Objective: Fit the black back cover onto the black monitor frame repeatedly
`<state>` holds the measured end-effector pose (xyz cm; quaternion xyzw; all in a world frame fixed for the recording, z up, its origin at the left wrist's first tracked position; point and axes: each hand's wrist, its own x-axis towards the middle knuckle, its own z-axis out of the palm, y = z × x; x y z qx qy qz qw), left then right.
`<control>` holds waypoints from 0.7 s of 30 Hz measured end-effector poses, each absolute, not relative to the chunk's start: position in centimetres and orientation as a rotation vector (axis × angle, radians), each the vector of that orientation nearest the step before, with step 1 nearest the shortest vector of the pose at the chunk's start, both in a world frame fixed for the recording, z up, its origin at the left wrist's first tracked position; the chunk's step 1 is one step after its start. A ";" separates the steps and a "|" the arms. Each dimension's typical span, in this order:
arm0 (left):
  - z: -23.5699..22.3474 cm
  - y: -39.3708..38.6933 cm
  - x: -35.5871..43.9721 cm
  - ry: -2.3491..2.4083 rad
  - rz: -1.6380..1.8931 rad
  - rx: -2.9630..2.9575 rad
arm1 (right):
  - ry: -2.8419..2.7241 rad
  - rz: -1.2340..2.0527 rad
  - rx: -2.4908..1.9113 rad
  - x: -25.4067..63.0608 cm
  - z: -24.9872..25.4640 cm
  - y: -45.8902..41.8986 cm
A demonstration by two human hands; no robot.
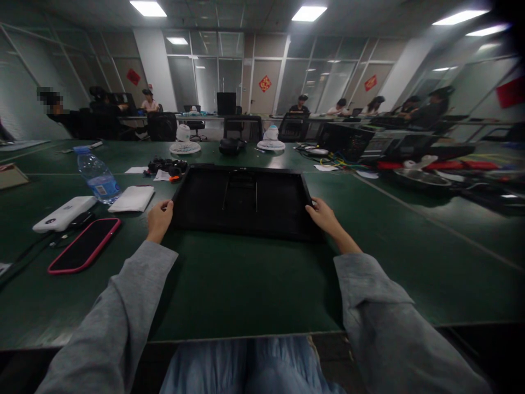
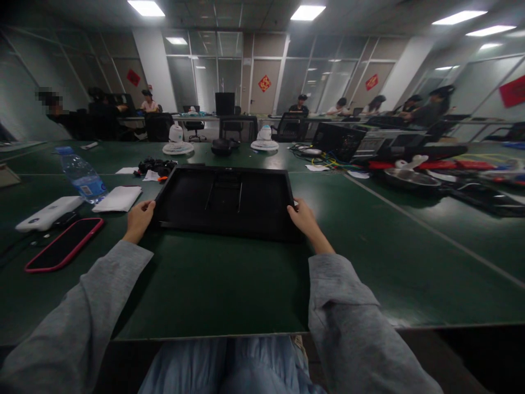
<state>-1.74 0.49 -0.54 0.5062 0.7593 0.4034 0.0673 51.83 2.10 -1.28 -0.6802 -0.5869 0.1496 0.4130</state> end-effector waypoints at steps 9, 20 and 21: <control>-0.9 0.9 -1.8 2.288 1.241 1.512 | -1.162 0.797 -1.377 50.5 -1.9 3.1; -0.8 0.9 -1.8 2.291 1.171 1.535 | -1.162 0.395 -1.462 52.2 -2.1 3.1; -0.7 0.8 -1.8 2.292 1.167 1.532 | -1.201 0.304 -1.475 52.7 -2.1 3.1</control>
